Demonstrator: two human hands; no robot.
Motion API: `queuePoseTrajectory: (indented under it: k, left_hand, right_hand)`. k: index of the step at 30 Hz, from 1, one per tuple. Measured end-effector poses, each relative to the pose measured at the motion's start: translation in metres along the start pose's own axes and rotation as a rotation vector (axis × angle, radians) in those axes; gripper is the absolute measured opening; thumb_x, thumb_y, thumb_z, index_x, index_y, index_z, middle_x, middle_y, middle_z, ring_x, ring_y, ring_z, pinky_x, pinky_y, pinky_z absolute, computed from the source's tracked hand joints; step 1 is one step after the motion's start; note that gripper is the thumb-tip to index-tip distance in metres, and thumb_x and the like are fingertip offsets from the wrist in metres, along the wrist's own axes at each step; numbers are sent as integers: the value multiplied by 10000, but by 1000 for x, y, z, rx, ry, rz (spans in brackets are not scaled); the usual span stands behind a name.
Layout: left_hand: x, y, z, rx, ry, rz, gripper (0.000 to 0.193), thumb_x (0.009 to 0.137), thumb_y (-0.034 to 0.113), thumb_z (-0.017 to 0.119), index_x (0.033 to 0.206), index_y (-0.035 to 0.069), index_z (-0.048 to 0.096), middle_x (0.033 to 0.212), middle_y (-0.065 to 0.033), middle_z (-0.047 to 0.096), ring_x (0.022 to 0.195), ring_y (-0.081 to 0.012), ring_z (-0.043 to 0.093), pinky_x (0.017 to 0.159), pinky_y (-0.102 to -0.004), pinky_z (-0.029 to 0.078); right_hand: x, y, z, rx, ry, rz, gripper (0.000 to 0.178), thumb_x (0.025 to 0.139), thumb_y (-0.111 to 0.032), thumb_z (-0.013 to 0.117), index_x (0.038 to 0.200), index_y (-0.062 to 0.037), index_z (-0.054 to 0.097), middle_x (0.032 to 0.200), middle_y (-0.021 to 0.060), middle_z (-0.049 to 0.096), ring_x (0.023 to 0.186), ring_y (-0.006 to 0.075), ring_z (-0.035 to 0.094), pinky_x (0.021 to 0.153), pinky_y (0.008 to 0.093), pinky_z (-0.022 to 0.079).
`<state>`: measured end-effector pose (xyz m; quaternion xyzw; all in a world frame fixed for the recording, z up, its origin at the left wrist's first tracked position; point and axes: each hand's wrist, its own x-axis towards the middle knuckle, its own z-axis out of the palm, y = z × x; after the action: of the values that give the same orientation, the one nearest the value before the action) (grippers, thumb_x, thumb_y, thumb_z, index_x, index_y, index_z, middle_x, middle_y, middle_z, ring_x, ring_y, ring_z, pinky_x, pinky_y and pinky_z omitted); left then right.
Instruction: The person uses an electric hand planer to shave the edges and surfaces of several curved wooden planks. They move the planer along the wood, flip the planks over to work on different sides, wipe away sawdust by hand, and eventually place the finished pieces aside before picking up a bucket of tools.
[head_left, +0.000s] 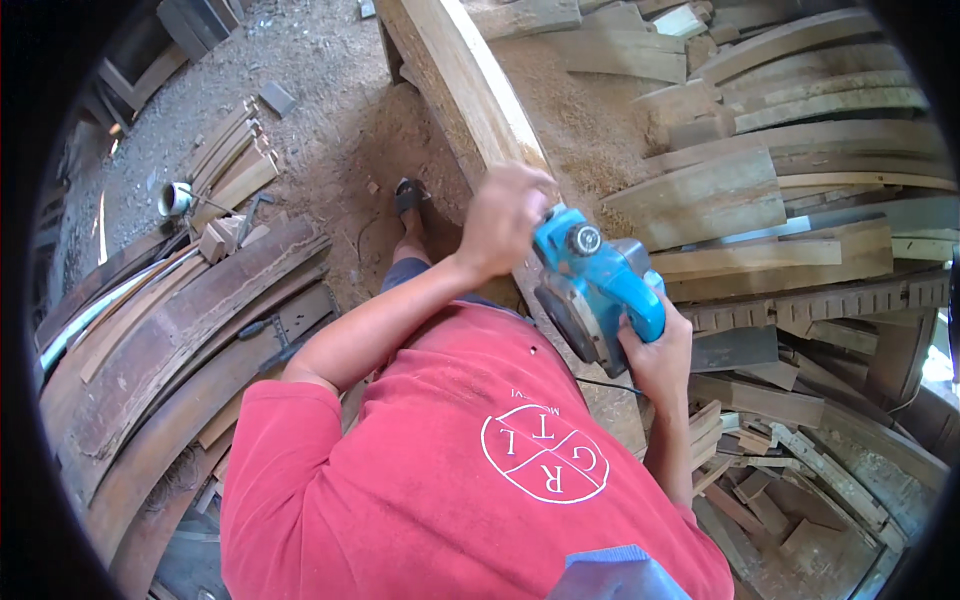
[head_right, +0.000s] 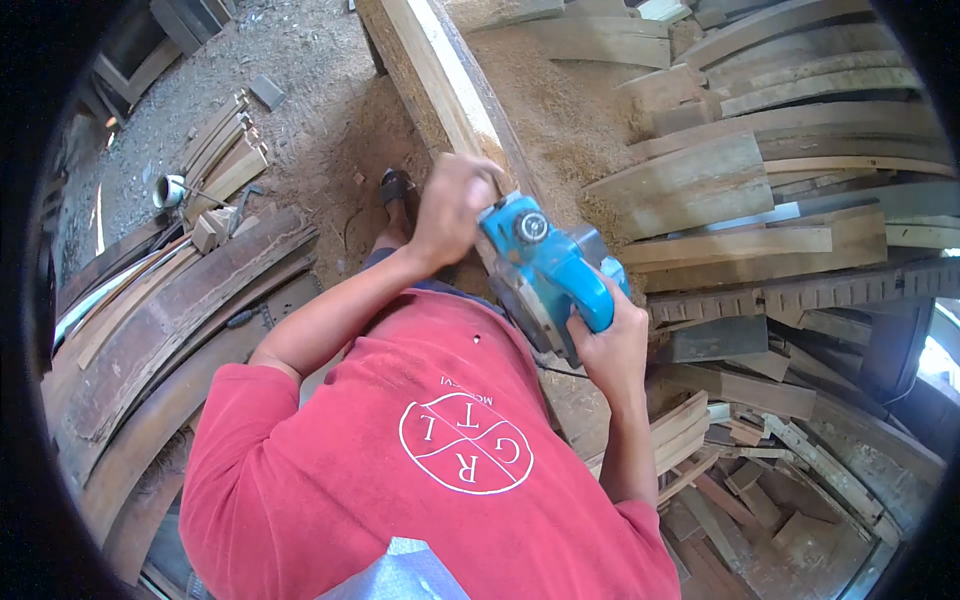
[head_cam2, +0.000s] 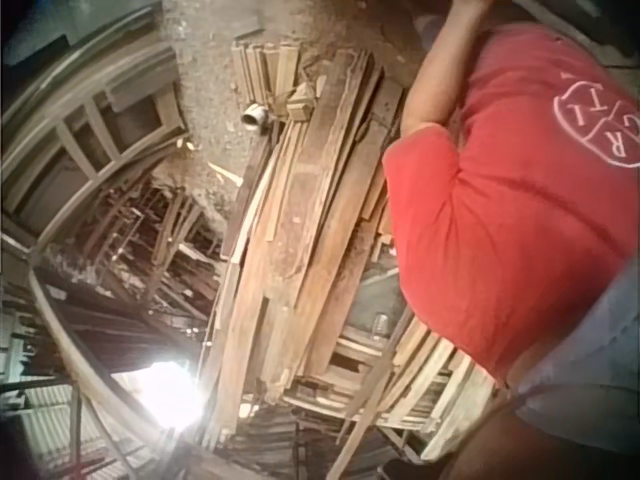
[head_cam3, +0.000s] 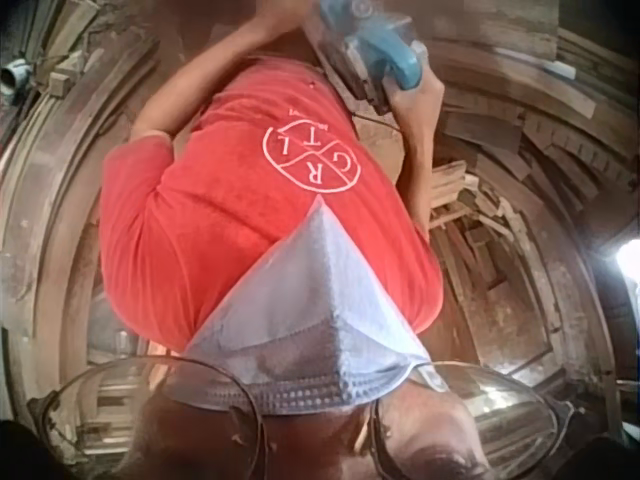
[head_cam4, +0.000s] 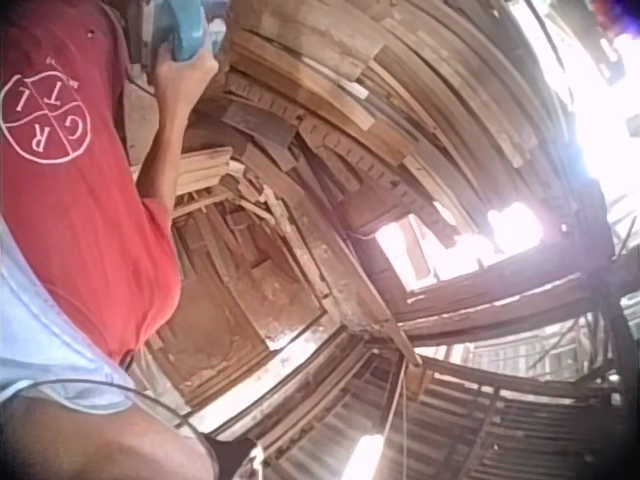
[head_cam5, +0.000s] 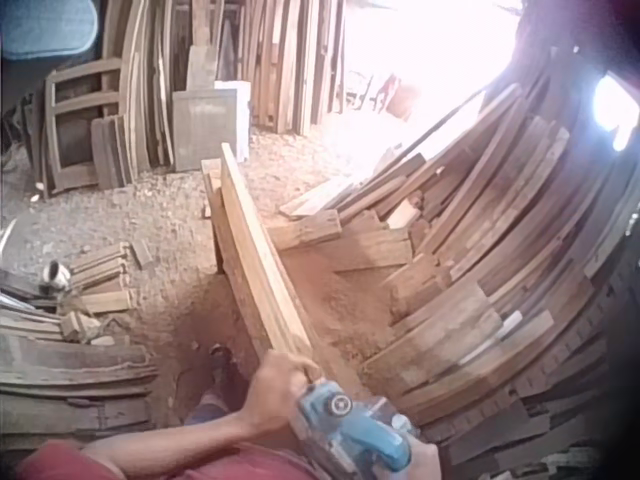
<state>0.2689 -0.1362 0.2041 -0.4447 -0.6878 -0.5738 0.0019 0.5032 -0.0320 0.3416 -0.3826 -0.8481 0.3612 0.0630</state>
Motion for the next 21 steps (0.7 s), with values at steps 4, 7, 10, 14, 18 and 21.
queuePoseTrajectory:
  k: [4,7,10,14,18,21]
  left_hand:
    - [-41,-101,20,125,-13,-393,496,883,33,546,1376,5,588,1331,-232,620,1248,-422,549,1100,-481,428]
    - [-56,-120,37,35,-163,-382,701,847,-16,531,1543,-2,444,1538,-268,489,1428,-441,449,1197,-475,365]
    - [-63,-118,43,-38,-197,-394,814,816,-57,530,1608,9,351,1616,-268,409,1475,-436,413,1221,-481,342]
    - [-63,-112,37,-61,-220,-370,870,781,-96,543,1618,18,333,1639,-252,381,1465,-457,410,1224,-491,336]
    - [-69,-122,36,-65,-260,-449,870,781,-87,571,1613,34,348,1631,-238,394,1443,-485,415,1213,-492,352]
    - [-69,-106,34,-30,-256,-490,844,800,-47,586,1609,58,366,1605,-241,424,1426,-486,429,1207,-490,364]
  right_hand:
    - [24,0,21,49,14,-28,384,841,-52,718,1218,19,701,844,152,707,759,197,656,756,357,538]
    - [41,-7,33,55,11,-27,358,848,-30,705,1201,31,692,818,125,684,738,174,613,749,360,525]
    - [53,-5,47,50,39,-74,354,847,-24,702,1196,38,688,813,133,685,732,181,620,745,365,528]
    - [73,-15,52,38,-1,-52,414,828,-18,698,1241,7,689,913,210,725,836,298,707,804,402,552]
    - [95,-24,63,42,30,-163,321,845,-20,692,1160,37,686,790,139,672,701,170,596,704,367,521]
    - [122,-39,71,11,37,-191,282,838,-17,683,1115,35,692,762,130,657,684,157,576,684,364,510]
